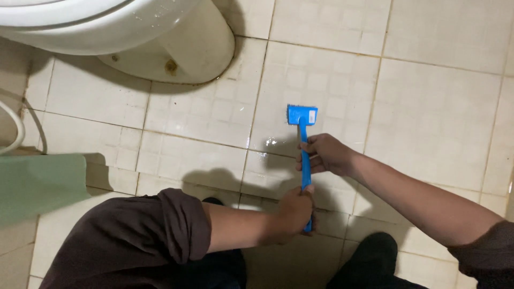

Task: The person picks up a blue scrub brush and sits on the bathroom floor. They scrub the tiled floor near the base of the toilet using the brush in a repetitive back-and-forth motion.

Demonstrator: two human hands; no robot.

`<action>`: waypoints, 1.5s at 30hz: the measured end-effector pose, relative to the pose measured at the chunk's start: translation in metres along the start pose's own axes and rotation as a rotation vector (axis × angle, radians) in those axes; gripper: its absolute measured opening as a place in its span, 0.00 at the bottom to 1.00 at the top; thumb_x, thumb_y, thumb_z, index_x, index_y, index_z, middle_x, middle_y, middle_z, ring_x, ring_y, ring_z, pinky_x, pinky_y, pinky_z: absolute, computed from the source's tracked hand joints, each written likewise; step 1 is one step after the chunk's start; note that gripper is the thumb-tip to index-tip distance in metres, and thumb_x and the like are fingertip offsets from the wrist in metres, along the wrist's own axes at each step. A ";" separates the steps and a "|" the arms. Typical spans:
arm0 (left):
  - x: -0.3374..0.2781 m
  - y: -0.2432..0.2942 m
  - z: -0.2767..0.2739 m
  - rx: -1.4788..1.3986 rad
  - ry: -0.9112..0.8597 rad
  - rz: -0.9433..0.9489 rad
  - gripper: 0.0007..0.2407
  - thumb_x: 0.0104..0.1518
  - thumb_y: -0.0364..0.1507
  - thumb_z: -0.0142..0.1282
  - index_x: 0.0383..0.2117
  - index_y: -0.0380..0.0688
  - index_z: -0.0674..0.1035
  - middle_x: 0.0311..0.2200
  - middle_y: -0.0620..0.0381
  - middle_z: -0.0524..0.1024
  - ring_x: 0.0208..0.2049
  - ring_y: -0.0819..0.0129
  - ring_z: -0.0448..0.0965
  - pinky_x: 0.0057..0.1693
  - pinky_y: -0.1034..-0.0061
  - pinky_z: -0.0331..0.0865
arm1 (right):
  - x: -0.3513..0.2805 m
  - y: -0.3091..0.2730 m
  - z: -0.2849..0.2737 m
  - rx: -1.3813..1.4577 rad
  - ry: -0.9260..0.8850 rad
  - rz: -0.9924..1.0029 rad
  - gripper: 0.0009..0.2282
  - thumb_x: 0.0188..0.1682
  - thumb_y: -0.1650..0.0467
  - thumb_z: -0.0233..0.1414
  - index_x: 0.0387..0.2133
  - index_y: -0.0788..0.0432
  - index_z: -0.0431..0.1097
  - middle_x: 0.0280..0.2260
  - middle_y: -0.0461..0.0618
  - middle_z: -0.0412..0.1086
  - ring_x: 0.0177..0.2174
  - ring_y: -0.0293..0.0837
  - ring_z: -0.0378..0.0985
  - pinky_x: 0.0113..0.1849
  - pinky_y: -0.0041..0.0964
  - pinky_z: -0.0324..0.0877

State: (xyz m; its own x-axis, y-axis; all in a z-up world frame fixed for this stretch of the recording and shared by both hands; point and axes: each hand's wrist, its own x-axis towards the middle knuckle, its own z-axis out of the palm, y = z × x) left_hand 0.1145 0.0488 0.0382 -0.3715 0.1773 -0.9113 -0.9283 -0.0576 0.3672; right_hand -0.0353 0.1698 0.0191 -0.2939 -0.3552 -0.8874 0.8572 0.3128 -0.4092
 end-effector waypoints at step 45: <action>-0.009 0.032 0.009 0.083 0.114 -0.051 0.17 0.70 0.45 0.36 0.39 0.45 0.71 0.21 0.55 0.69 0.19 0.65 0.71 0.27 0.67 0.69 | -0.005 -0.019 0.002 -0.010 0.049 -0.078 0.12 0.57 0.67 0.43 0.44 0.63 0.67 0.38 0.59 0.74 0.38 0.53 0.82 0.40 0.49 0.78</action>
State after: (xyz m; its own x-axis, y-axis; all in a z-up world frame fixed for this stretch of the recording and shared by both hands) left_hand 0.0883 0.0543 0.0596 -0.3271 0.0647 -0.9428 -0.9436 0.0306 0.3296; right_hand -0.0491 0.1640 0.0319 -0.3802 -0.3352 -0.8620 0.8268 0.2945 -0.4792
